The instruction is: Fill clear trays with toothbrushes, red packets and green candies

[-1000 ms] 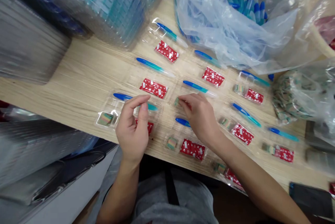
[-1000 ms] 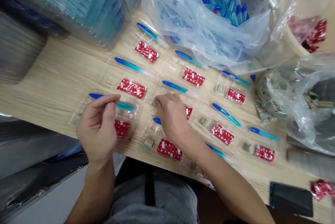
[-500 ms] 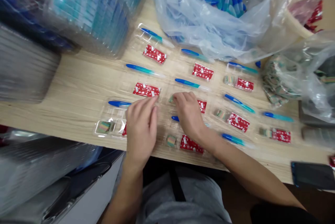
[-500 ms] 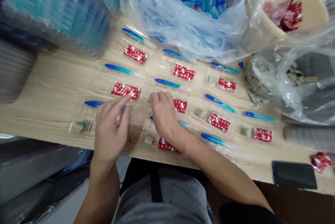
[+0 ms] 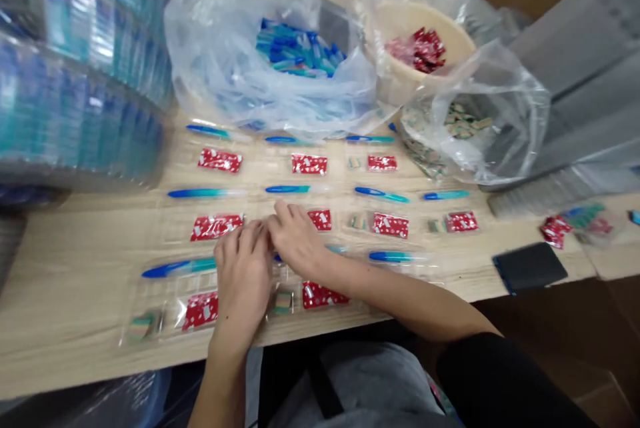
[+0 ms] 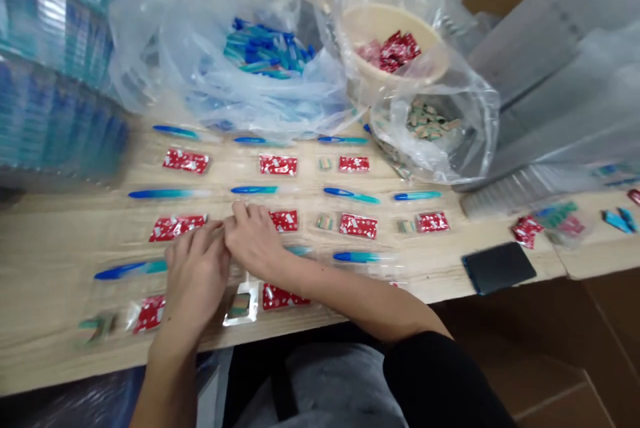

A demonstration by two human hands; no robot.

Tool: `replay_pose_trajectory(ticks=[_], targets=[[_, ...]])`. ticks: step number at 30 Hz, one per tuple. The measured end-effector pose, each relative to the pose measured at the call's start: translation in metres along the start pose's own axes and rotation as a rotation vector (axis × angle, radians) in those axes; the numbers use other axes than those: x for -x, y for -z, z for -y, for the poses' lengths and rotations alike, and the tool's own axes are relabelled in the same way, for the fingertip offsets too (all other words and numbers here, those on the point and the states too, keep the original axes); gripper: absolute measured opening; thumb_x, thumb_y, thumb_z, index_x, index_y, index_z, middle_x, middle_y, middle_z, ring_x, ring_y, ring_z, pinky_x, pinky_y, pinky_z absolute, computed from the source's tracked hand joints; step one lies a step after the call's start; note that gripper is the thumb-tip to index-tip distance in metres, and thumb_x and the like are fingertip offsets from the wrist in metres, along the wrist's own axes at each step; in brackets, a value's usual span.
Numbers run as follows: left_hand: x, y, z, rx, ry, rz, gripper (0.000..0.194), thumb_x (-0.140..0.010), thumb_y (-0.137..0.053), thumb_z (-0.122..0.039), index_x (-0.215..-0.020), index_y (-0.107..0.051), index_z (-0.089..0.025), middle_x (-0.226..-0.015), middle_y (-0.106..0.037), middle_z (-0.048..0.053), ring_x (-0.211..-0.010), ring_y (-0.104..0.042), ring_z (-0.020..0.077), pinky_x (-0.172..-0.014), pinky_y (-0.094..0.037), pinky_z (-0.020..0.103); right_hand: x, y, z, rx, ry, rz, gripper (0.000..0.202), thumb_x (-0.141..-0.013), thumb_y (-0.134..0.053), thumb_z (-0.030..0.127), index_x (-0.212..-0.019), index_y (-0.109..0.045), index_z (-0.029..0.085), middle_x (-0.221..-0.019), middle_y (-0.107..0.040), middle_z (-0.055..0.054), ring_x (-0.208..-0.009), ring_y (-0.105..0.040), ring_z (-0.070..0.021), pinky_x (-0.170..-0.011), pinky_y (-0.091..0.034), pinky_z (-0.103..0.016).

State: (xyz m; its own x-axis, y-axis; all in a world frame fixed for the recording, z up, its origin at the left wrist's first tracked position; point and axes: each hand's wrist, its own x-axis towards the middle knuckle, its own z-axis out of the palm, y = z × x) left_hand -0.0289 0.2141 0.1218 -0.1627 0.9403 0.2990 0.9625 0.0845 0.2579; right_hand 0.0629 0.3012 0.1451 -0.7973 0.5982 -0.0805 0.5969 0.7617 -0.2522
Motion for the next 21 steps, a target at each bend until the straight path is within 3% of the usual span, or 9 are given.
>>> replay_pose_trajectory(ticks=[2,4,6,7,9,12,14,17,21], targets=[[-0.002,0.002,0.000,-0.084,-0.060,0.017,0.034,-0.093,-0.040,-0.019,-0.115,-0.063,-0.008,-0.115,-0.062,0.019,-0.104,-0.050,0.0326,-0.093,-0.038,0.048,0.012,0.002,-0.010,0.004,0.060,-0.075,0.024,-0.094,-0.043,0.016,-0.105,-0.064,0.011,-0.122,-0.058,-0.017,-0.102,-0.057,-0.0230,-0.090,-0.048,-0.035],[-0.003,0.003,-0.001,-0.156,-0.104,0.023,0.032,-0.093,-0.040,-0.017,-0.113,-0.065,-0.010,-0.113,-0.063,0.017,-0.101,-0.051,0.0312,-0.091,-0.039,0.047,0.026,0.017,-0.031,-0.002,0.122,-0.240,0.025,-0.093,-0.046,0.017,-0.113,-0.062,0.014,-0.131,-0.054,-0.016,-0.108,-0.056,-0.0222,-0.093,-0.047,-0.035],[-0.004,0.003,0.001,-0.192,-0.130,0.011,0.032,-0.093,-0.039,-0.016,-0.110,-0.066,-0.013,-0.110,-0.065,0.015,-0.098,-0.054,0.0290,-0.089,-0.041,0.044,0.043,0.044,-0.063,-0.013,0.117,-0.459,0.026,-0.093,-0.047,0.018,-0.114,-0.061,0.017,-0.128,-0.057,-0.015,-0.112,-0.055,-0.0223,-0.093,-0.046,-0.037],[-0.004,0.001,0.003,-0.195,-0.134,-0.001,0.031,-0.093,-0.039,-0.017,-0.109,-0.066,-0.014,-0.109,-0.066,0.013,-0.097,-0.055,0.0281,-0.088,-0.042,0.043,0.052,0.061,-0.084,-0.020,0.038,-0.542,0.023,-0.094,-0.047,0.021,-0.110,-0.063,0.017,-0.123,-0.060,-0.014,-0.110,-0.056,-0.0220,-0.092,-0.047,-0.038],[-0.004,-0.005,0.009,-0.169,-0.118,-0.033,0.031,-0.094,-0.038,-0.022,-0.108,-0.065,-0.016,-0.104,-0.068,0.012,-0.093,-0.059,0.0270,-0.086,-0.044,0.042,0.068,0.099,-0.130,-0.028,-0.094,-0.665,0.021,-0.093,-0.048,0.025,-0.086,-0.066,0.018,-0.103,-0.066,-0.010,-0.096,-0.059,-0.0198,-0.086,-0.047,-0.035],[-0.006,-0.013,0.021,-0.080,-0.084,-0.104,0.034,-0.094,-0.037,-0.032,-0.109,-0.063,-0.016,-0.095,-0.070,0.011,-0.087,-0.063,0.0268,-0.081,-0.048,0.042,0.082,0.144,-0.198,-0.056,-0.262,-0.675,0.022,-0.089,-0.055,0.022,-0.070,-0.063,0.017,-0.088,-0.065,-0.009,-0.088,-0.060,-0.0186,-0.084,-0.046,-0.034],[-0.008,-0.016,0.028,-0.050,-0.083,-0.134,0.037,-0.094,-0.036,-0.036,-0.109,-0.063,-0.017,-0.095,-0.070,0.012,-0.087,-0.064,0.0273,-0.079,-0.049,0.042,0.084,0.157,-0.236,-0.119,-0.423,-0.568,0.020,-0.085,-0.055,0.012,-0.067,-0.063,0.015,-0.087,-0.067,-0.009,-0.084,-0.060,-0.0171,-0.081,-0.045,-0.033],[-0.009,-0.015,0.032,-0.050,-0.093,-0.138,0.039,-0.093,-0.037,-0.042,-0.108,-0.064,-0.018,-0.103,-0.069,0.013,-0.094,-0.065,0.0280,-0.083,-0.050,0.043,0.077,0.156,-0.273,-0.243,-0.622,-0.377,0.024,-0.075,-0.053,-0.002,-0.058,-0.062,0.012,-0.075,-0.068,-0.006,-0.074,-0.061,-0.0131,-0.074,-0.044,-0.027],[-0.007,-0.008,0.026,-0.027,-0.153,-0.122,0.043,-0.094,-0.036,-0.047,-0.106,-0.065,-0.018,-0.102,-0.069,0.013,-0.094,-0.066,0.0273,-0.083,-0.052,0.043,0.070,0.148,-0.290,-0.347,-0.651,-0.305,0.028,-0.077,-0.051,0.004,-0.051,-0.062,0.006,-0.063,-0.067,-0.002,-0.065,-0.060,-0.0060,-0.062,-0.040,-0.019]])
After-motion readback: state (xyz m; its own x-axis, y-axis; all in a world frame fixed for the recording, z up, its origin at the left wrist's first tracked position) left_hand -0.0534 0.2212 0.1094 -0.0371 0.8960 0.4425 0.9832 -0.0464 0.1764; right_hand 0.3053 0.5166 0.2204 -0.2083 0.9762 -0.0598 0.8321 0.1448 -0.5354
